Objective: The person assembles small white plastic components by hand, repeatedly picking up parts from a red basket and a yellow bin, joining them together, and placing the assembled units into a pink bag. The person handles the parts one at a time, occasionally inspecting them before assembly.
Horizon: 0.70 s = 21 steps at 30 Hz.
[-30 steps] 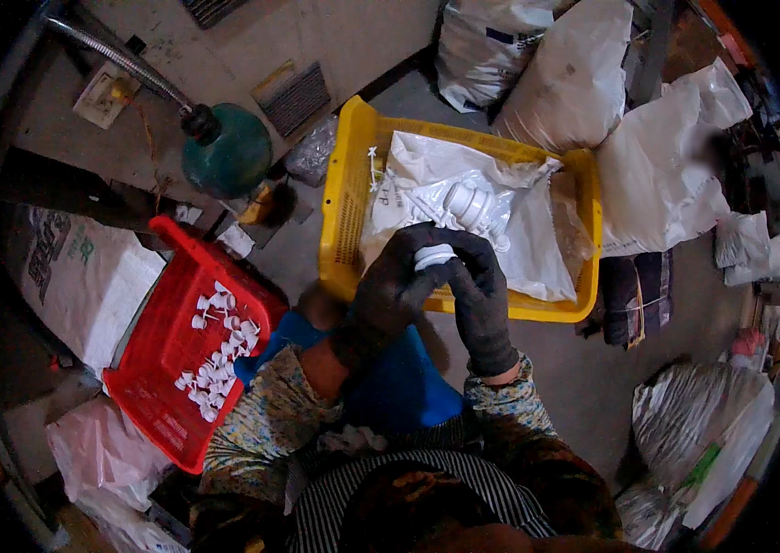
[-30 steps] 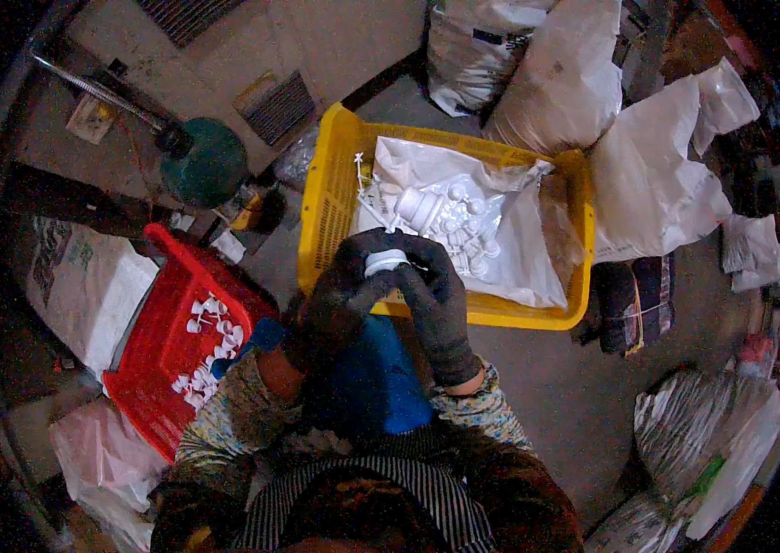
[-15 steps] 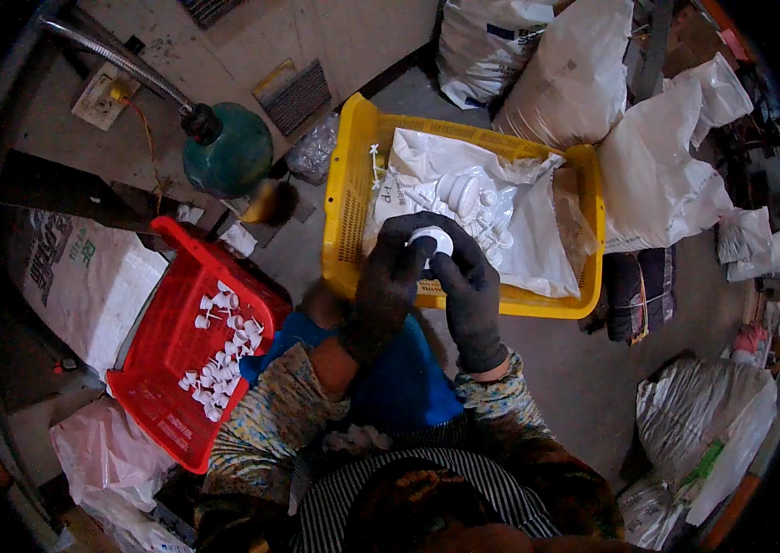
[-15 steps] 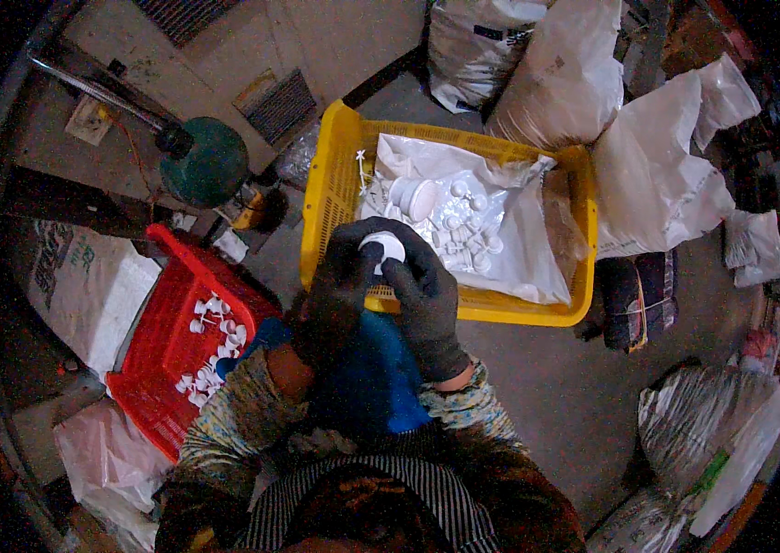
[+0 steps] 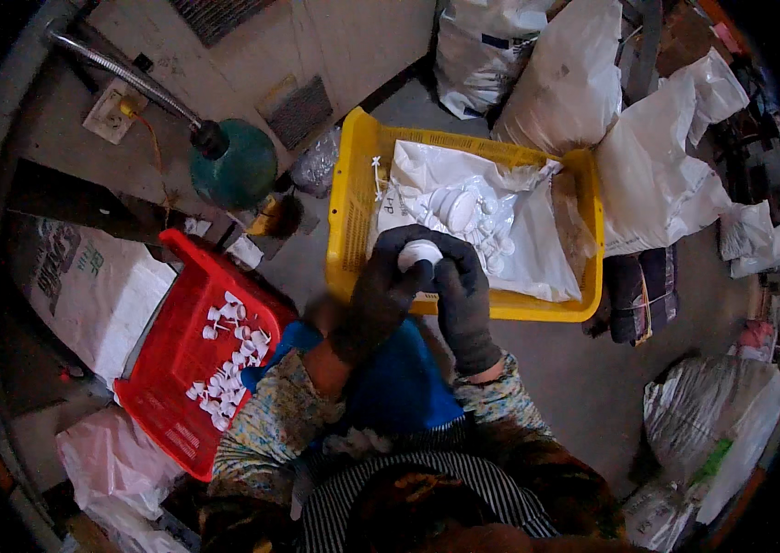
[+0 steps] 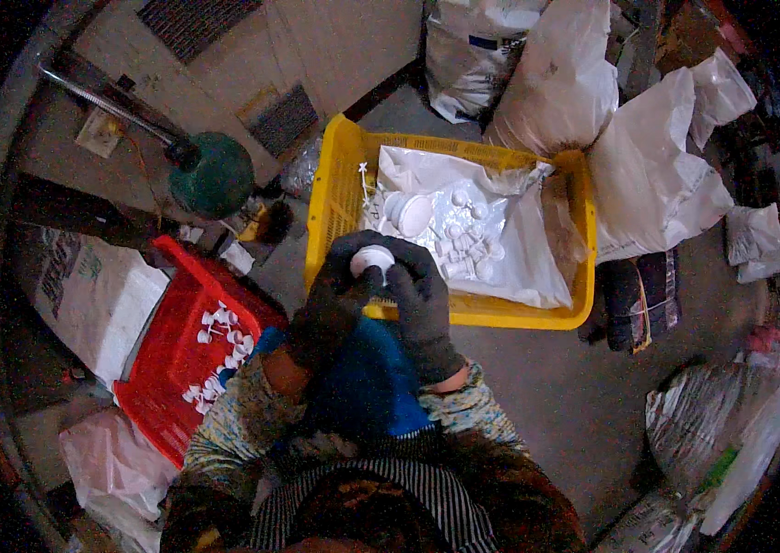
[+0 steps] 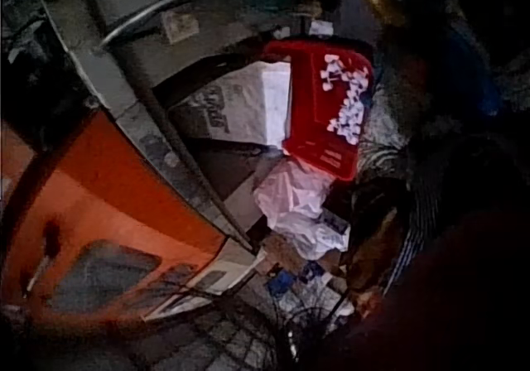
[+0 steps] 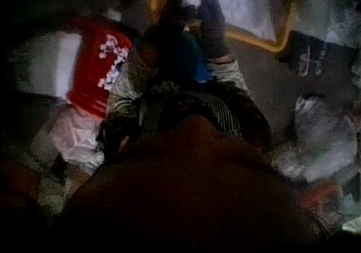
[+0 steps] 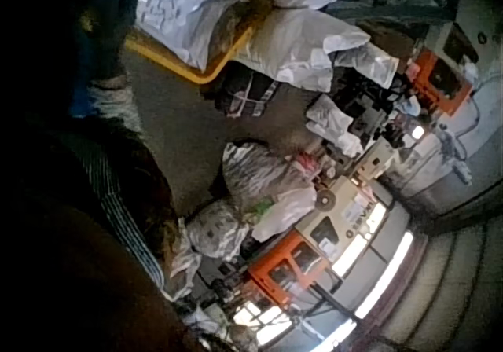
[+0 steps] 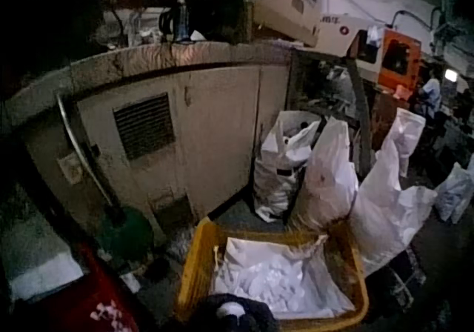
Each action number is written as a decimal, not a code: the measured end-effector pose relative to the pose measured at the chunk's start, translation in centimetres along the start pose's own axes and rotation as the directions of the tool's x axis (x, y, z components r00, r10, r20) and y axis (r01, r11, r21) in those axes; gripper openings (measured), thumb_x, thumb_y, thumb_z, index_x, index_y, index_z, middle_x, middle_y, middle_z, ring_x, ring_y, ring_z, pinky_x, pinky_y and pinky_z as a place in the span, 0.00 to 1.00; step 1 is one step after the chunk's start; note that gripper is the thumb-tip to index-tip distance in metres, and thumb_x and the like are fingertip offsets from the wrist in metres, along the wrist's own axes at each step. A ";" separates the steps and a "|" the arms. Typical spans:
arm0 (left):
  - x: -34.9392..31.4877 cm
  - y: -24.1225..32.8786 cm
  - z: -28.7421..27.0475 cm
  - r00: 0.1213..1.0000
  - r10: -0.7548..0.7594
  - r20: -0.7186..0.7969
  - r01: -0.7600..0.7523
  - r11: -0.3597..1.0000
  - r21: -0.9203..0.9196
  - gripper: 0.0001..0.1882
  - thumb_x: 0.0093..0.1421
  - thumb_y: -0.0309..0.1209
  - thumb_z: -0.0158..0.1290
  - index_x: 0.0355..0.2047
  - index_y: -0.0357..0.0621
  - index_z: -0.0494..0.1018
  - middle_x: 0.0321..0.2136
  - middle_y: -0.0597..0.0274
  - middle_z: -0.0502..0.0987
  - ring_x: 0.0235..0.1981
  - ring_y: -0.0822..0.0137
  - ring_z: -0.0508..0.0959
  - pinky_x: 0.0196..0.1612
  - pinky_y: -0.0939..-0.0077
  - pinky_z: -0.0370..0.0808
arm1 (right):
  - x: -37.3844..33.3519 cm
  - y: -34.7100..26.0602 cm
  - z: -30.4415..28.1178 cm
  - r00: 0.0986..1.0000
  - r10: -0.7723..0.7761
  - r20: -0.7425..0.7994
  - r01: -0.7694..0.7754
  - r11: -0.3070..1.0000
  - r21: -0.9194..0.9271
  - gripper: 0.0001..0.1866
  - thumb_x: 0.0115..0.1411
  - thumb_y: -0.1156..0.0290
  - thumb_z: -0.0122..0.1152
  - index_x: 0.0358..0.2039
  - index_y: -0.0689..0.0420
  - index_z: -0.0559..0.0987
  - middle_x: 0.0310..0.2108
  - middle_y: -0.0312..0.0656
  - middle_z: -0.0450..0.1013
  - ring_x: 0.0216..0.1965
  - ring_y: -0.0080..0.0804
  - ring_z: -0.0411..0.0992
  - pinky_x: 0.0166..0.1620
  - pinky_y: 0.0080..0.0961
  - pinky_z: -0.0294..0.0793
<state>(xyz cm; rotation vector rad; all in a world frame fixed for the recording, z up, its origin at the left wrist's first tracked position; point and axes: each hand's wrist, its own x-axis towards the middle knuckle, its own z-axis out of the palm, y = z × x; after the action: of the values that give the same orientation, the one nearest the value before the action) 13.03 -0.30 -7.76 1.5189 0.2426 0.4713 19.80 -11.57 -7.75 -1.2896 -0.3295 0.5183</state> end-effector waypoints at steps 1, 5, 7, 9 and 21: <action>0.0 0.0 -0.3 1.000 -0.014 0.001 0.014 1.000 -0.011 0.18 0.66 0.32 0.50 0.54 0.41 0.63 0.44 0.56 0.72 0.43 0.64 0.75 0.49 0.69 0.74 | 0.3 -0.4 -0.9 0.999 0.020 0.051 -0.021 0.999 0.030 0.15 0.68 0.67 0.49 0.50 0.63 0.73 0.45 0.41 0.73 0.43 0.28 0.71 0.48 0.27 0.72; -0.2 2.4 -2.1 0.967 -0.208 0.147 0.238 0.943 -0.231 0.19 0.68 0.38 0.48 0.53 0.43 0.63 0.44 0.56 0.73 0.36 0.66 0.75 0.42 0.70 0.75 | 1.9 -2.0 -3.0 1.000 0.019 -0.023 -0.017 0.995 0.097 0.26 0.66 0.67 0.52 0.62 0.59 0.62 0.54 0.44 0.67 0.50 0.37 0.71 0.51 0.33 0.74; -0.3 3.2 -2.8 0.947 -0.244 0.208 0.292 0.925 -0.242 0.19 0.68 0.40 0.47 0.53 0.42 0.64 0.44 0.56 0.73 0.37 0.65 0.75 0.43 0.69 0.74 | 2.8 -4.8 -2.3 0.997 -0.055 0.055 0.047 0.990 0.133 0.32 0.60 0.71 0.59 0.64 0.58 0.61 0.58 0.46 0.66 0.54 0.38 0.70 0.54 0.33 0.72; -0.4 3.6 -3.1 0.936 -0.258 0.239 0.307 0.930 -0.199 0.19 0.68 0.40 0.47 0.53 0.42 0.64 0.44 0.57 0.73 0.39 0.63 0.75 0.46 0.68 0.74 | 3.8 -4.8 -2.5 0.976 0.038 0.217 -0.057 0.995 0.083 0.31 0.59 0.72 0.60 0.63 0.58 0.64 0.57 0.46 0.68 0.54 0.35 0.69 0.54 0.31 0.72; -0.1 4.5 -1.4 0.997 0.055 0.056 -0.063 0.986 0.154 0.23 0.68 0.35 0.46 0.59 0.35 0.63 0.52 0.43 0.71 0.55 0.57 0.72 0.55 0.69 0.69 | 1.4 -4.9 -0.7 0.952 -0.037 0.305 0.075 0.991 -0.112 0.22 0.57 0.74 0.62 0.53 0.60 0.74 0.51 0.44 0.70 0.50 0.31 0.70 0.53 0.26 0.69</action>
<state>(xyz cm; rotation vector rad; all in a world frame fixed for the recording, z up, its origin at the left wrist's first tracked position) 11.68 0.81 -3.41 1.6923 0.1979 0.4678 22.22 -12.29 -3.28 -1.3157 -0.6607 0.6566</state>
